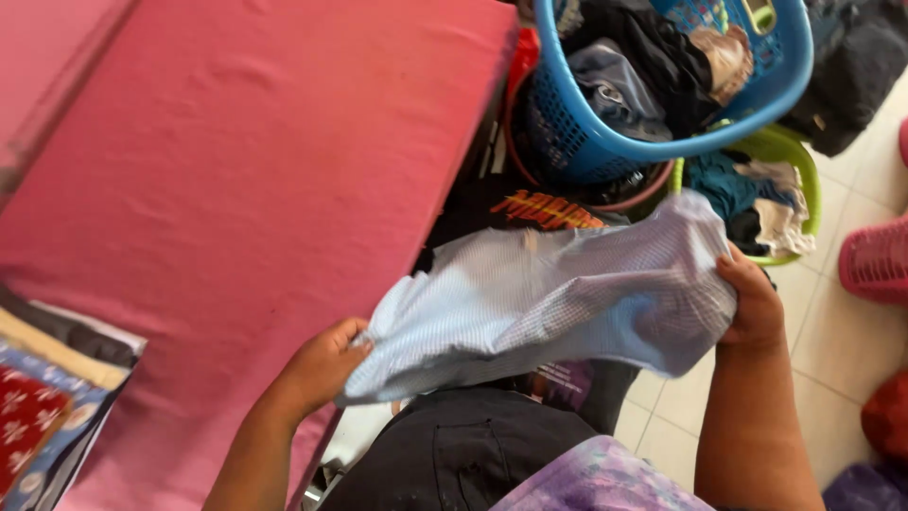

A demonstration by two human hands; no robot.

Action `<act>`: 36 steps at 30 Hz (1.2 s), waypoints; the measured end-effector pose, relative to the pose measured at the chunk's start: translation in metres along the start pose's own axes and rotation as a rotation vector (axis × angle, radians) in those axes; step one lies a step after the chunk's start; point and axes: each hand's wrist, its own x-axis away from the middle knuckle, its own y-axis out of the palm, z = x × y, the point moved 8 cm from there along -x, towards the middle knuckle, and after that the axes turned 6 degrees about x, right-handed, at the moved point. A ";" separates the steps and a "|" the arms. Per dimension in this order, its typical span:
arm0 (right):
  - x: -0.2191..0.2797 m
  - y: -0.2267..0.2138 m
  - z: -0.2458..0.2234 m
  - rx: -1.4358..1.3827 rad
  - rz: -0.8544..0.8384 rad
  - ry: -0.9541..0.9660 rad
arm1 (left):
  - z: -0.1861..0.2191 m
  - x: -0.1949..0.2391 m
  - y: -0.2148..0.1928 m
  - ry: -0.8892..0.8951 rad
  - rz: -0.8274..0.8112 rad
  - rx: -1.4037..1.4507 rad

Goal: Folding various pieces of clothing including a t-shirt, a patterned top, and a checkered dress on a pink surface.

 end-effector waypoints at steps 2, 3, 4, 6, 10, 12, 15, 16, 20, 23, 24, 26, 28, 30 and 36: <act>-0.027 0.058 -0.010 0.051 -0.096 -0.001 | -0.005 0.025 -0.012 -0.122 0.014 -0.234; -0.038 0.094 -0.004 0.201 -0.186 0.083 | -0.003 0.037 -0.013 -0.096 -0.019 -0.515; -0.048 0.129 0.003 0.353 -0.277 0.163 | -0.002 0.048 -0.014 -0.073 -0.051 -0.795; -0.057 0.219 0.018 0.640 -0.512 0.191 | 0.034 0.064 -0.010 0.293 0.064 -0.670; -0.018 0.395 0.052 1.431 -1.122 0.163 | 0.150 0.176 0.002 1.147 0.296 -0.612; -0.006 0.429 0.050 1.501 -1.240 0.147 | 0.152 0.187 -0.004 1.165 0.332 -0.660; 0.007 0.462 0.040 1.574 -1.368 0.024 | 0.133 0.175 -0.029 1.130 0.406 -0.736; 0.009 0.472 0.032 1.574 -1.385 -0.081 | 0.122 0.165 -0.042 1.075 0.449 -0.760; 0.012 0.500 0.003 1.648 -1.272 -0.326 | 0.076 0.146 -0.103 0.803 0.532 -0.638; 0.010 0.515 -0.019 1.826 -0.995 -0.487 | 0.033 0.136 -0.142 0.566 0.566 -0.365; 0.008 0.515 -0.028 1.887 -0.855 -0.517 | 0.034 0.146 -0.146 0.671 0.552 -0.217; 0.008 0.515 -0.039 1.943 -0.718 -0.548 | 0.043 0.167 -0.144 0.775 0.539 -0.065; 0.011 0.517 -0.049 1.985 -0.634 -0.621 | 0.085 0.220 -0.116 1.243 0.564 -0.293; 0.028 0.533 -0.045 1.936 -0.755 -0.721 | 0.099 0.228 -0.096 1.337 0.558 -0.321; 0.085 0.551 -0.031 1.729 -1.226 -1.031 | 0.102 0.181 -0.077 1.231 0.598 -0.509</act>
